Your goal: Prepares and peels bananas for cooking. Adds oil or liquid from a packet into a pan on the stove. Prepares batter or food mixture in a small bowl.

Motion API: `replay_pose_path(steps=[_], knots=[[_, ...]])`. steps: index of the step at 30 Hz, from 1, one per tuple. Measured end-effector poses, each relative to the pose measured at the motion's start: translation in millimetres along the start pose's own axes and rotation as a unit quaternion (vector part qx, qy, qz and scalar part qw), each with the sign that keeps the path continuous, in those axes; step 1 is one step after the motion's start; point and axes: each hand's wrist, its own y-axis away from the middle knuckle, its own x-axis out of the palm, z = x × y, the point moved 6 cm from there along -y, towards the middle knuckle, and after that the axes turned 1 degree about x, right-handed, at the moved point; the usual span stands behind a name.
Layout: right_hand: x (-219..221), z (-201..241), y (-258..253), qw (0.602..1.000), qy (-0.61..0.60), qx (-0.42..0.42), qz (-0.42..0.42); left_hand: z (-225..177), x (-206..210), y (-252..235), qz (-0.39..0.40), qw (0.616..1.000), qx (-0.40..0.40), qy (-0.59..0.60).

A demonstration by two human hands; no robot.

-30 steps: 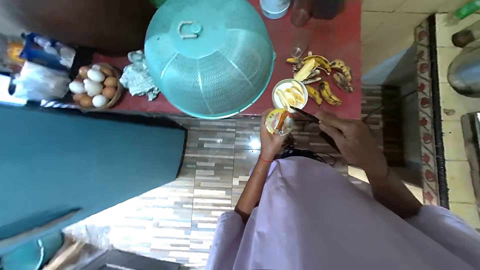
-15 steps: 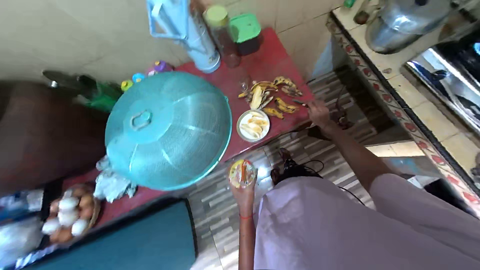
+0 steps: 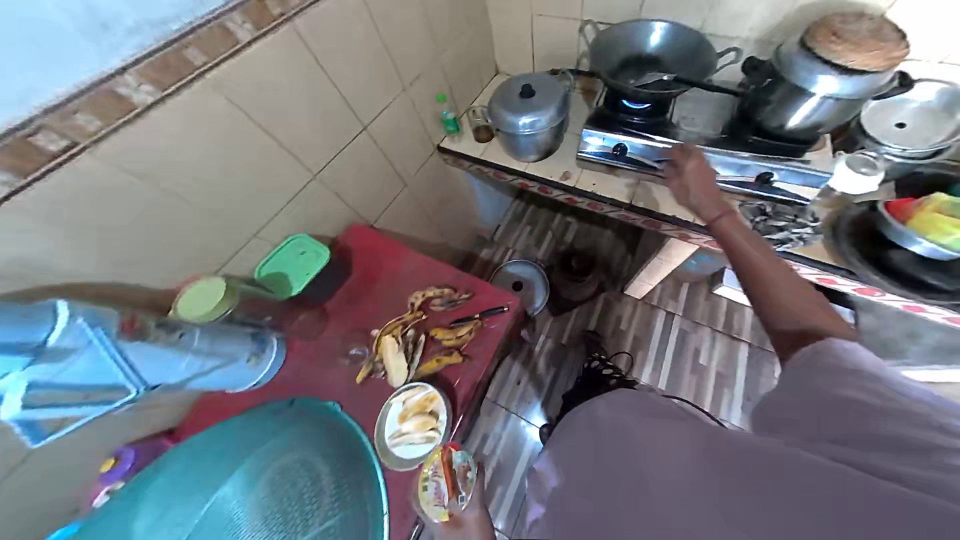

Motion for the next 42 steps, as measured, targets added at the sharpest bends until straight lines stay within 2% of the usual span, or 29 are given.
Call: replay_pose_path(steps=[1, 3, 4, 6, 9, 11, 13, 16, 20, 23, 26, 29, 31, 34, 35, 36, 38, 40, 42], knots=[[-21, -27, -23, 0.999, 0.011, 0.039, -0.019, -7, 11, -6, -0.006, 0.989, -0.144, -0.021], [-50, -80, -64, 0.993, 0.040, 0.104, -0.030, 17, 32, -9, -0.010, 1.000, 0.022, 0.005], [-58, -105, -84, 0.990, 0.053, 0.130, -0.027, 21, 47, -10, -0.007, 0.998, 0.055, 0.028], [-63, -151, -119, 0.983, 0.086, 0.164, -0.004, 22, 80, -12, 0.008, 0.997, 0.061, 0.036], [-55, -205, -163, 0.978, 0.134, 0.152, 0.050, 38, 134, -14, 0.005, 0.998, 0.066, 0.023], [-42, -228, -187, 0.973, 0.147, 0.146, 0.101, 21, 181, -12, 0.021, 0.999, 0.034, 0.036], [-30, -240, -198, 0.964, 0.149, 0.157, 0.154, -3, 227, -6, 0.029, 0.999, -0.001, 0.046], [-24, -243, -217, 0.961, 0.160, 0.124, 0.188, -24, 282, -2, 0.039, 0.998, -0.013, 0.052], [-8, -258, -227, 0.958, 0.099, 0.103, 0.249, -27, 335, -3, 0.063, 0.997, -0.014, 0.046], [-1, -266, -229, 0.961, 0.077, 0.082, 0.254, -36, 362, -4, 0.092, 0.995, -0.018, 0.038], [-21, -263, -224, 0.959, 0.115, 0.090, 0.242, -44, 378, -8, 0.107, 0.994, -0.015, 0.025], [-69, -254, -214, 0.958, 0.119, 0.093, 0.243, -43, 386, -15, 0.122, 0.992, -0.011, 0.017], [-101, -258, -204, 0.968, 0.071, 0.096, 0.222, -43, 392, -17, 0.127, 0.991, -0.030, 0.018], [-118, -276, -178, 0.964, -0.097, 0.177, 0.171, -45, 404, -25, 0.151, 0.988, -0.042, 0.008], [-114, -280, -167, 0.945, -0.189, 0.218, 0.150, -44, 410, -29, 0.166, 0.985, -0.043, 0.003], [-106, -281, -153, 0.906, -0.302, 0.265, 0.130, -44, 416, -34, 0.185, 0.982, -0.042, 0.004], [-89, -277, -128, 0.806, -0.498, 0.312, 0.075, -51, 434, -45, 0.222, 0.974, -0.048, 0.015], [-76, -271, -104, 0.695, -0.646, 0.315, 0.032, -62, 455, -54, 0.262, 0.963, -0.052, 0.022], [-70, -265, -80, 0.603, -0.742, 0.292, 0.012, -73, 474, -63, 0.299, 0.953, -0.045, 0.011]])
